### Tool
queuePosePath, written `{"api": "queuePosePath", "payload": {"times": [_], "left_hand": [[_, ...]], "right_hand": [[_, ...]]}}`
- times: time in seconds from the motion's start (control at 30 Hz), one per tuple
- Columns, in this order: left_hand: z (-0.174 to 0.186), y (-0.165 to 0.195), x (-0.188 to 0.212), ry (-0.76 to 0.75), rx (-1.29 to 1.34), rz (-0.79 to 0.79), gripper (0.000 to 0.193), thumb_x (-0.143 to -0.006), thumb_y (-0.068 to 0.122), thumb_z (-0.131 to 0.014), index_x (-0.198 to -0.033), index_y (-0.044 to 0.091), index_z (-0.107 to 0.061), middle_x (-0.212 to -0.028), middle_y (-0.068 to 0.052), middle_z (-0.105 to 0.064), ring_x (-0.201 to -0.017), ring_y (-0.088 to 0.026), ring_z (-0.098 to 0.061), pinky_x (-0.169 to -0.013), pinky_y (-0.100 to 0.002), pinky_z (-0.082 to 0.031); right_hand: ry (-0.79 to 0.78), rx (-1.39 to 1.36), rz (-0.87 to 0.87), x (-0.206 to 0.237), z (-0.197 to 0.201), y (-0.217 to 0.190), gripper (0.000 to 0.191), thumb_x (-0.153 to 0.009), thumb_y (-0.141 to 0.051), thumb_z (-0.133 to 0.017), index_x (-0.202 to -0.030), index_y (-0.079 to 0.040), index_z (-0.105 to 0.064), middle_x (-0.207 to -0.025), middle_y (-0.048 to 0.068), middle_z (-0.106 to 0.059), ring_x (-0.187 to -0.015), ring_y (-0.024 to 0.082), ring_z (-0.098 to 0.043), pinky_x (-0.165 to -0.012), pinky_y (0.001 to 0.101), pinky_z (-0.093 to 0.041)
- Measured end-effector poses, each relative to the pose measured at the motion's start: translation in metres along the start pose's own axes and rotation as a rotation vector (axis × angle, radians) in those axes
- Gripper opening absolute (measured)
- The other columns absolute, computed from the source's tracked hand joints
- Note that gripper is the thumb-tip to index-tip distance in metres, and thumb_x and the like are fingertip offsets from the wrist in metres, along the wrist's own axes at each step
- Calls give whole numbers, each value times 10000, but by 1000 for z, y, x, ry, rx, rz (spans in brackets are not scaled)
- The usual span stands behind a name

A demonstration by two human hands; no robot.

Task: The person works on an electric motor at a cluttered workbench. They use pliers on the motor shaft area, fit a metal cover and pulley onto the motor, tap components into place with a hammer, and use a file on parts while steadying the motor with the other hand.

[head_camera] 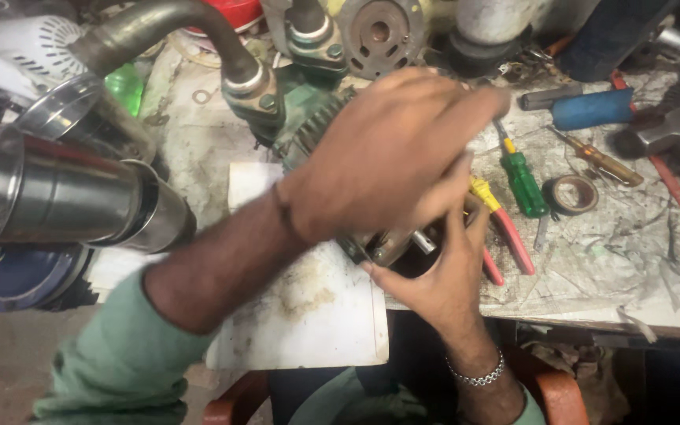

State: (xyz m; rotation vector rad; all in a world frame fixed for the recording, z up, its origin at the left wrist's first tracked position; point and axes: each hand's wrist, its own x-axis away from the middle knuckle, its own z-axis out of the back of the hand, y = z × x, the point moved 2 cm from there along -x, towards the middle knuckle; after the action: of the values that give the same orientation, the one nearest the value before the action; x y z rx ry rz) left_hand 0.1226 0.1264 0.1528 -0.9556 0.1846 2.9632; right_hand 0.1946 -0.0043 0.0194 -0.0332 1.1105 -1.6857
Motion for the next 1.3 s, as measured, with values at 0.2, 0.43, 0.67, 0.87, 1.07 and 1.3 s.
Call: {"api": "queuePosePath", "payload": {"times": [0.2,0.43,0.67,0.87,1.07,1.3], "left_hand": [[21,22,72,-168,-74,47,800,-752,342,-795,-1453,83,-510,-1556,-124,-466,-1473,-330,-398,-1230,-561,-309],[8,12,96,-156,-12,111,836,-723,410,-874,-1469,227,-545,-1656,-7,-381,-1552,-282,-351,-1315,-548,-301],[2,9,100,-76,14,88,590,-730,345,-916,-1257,239,-673,-1631,-21,-397,-1525,-293,-373,-1288,-561,-332],[5,8,100,-43,-11,60,525,-740,348,-923,-1185,208,-684,-1604,-25,-442,-1498,-298,-425,-1260,-560,-362],[8,6,99,-50,-56,23,554,-777,398,-905,-1232,203,-656,-1599,-37,-455,-1486,-303,-452,-1253,-559,-370],[14,0,96,-72,-100,18,610,-735,485,-816,-1267,231,-660,-1595,-25,-486,-1479,-280,-470,-1253,-494,-388]], "right_hand": [[-29,-96,-73,1,0,5,1227,-559,-335,-936,-1525,61,-292,-1369,268,-406,-1250,385,-564,-1021,458,-541],[-55,-57,-57,1,2,4,1269,-564,-290,-951,-1560,76,-254,-1347,251,-405,-1277,395,-543,-1049,466,-521],[-94,-154,-88,-1,1,3,1313,-599,-312,-963,-1578,93,-187,-1399,240,-342,-1343,385,-535,-1109,471,-535],[-103,-212,-79,-1,4,3,1387,-570,-411,-983,-1588,82,-181,-1436,238,-333,-1362,371,-552,-1100,461,-527],[-96,-183,-98,-2,6,2,1419,-540,-437,-986,-1595,67,-181,-1460,239,-315,-1379,368,-523,-1095,464,-516],[-53,-196,-95,-2,5,-4,1361,-564,-363,-999,-1602,55,-225,-1443,209,-338,-1373,358,-525,-1137,461,-531]]}}
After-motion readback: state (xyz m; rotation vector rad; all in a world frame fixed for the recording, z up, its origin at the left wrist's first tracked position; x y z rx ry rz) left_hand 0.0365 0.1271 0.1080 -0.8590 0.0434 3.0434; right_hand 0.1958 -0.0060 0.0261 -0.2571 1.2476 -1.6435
